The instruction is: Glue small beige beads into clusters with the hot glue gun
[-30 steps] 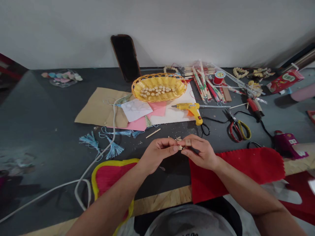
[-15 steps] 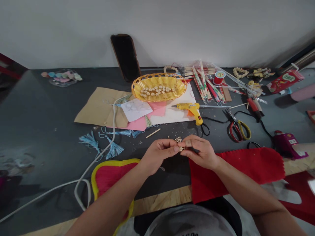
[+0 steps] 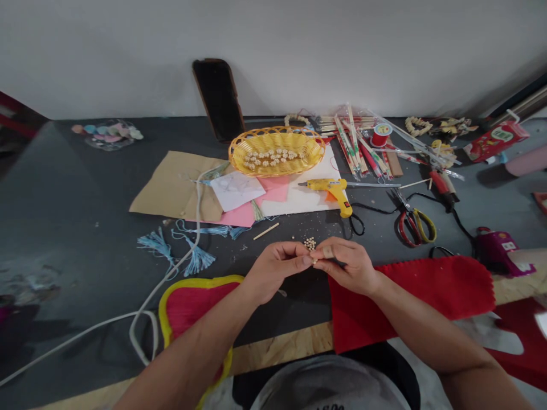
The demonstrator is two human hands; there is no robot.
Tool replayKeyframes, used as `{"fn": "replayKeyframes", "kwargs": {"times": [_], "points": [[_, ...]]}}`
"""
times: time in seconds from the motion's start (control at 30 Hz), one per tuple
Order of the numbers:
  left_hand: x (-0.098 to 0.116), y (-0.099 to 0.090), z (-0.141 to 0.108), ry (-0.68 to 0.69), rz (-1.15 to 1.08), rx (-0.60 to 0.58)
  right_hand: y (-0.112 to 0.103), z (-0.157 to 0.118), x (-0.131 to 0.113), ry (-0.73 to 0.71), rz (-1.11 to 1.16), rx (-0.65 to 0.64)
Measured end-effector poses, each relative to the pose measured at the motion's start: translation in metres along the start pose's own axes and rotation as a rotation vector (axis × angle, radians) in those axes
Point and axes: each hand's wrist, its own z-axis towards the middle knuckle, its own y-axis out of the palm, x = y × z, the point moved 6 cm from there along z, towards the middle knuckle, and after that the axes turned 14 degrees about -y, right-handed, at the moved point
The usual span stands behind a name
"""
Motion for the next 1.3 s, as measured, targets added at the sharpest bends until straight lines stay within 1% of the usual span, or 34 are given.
{"fn": "replayKeyframes", "kwargs": {"times": [0.3, 0.47, 0.53, 0.8, 0.97, 1.3], "points": [[-0.0008, -0.0015, -0.0005, 0.018, 0.003, -0.001, -0.0002, 0.0007, 0.0004, 0.011, 0.032, -0.004], [0.0033, -0.0029, -0.0013, 0.038, 0.027, 0.003, 0.0000, -0.0026, 0.0053, 0.087, 0.092, -0.055], [0.0040, -0.0033, -0.0013, 0.044, 0.046, -0.001, -0.0002, -0.0029, 0.0062, 0.104, 0.100, -0.057], [0.0029, -0.0043, -0.0017, 0.090, 0.058, -0.009, -0.0045, 0.0020, 0.0003, 0.039, -0.004, -0.005], [0.0049, -0.0016, -0.0021, 0.105, 0.040, -0.041, -0.0043, 0.0009, 0.0002, 0.009, -0.061, -0.016], [0.0028, -0.0035, -0.0014, 0.066, 0.012, 0.021, -0.0019, -0.0008, 0.0008, -0.009, -0.104, -0.012]]}}
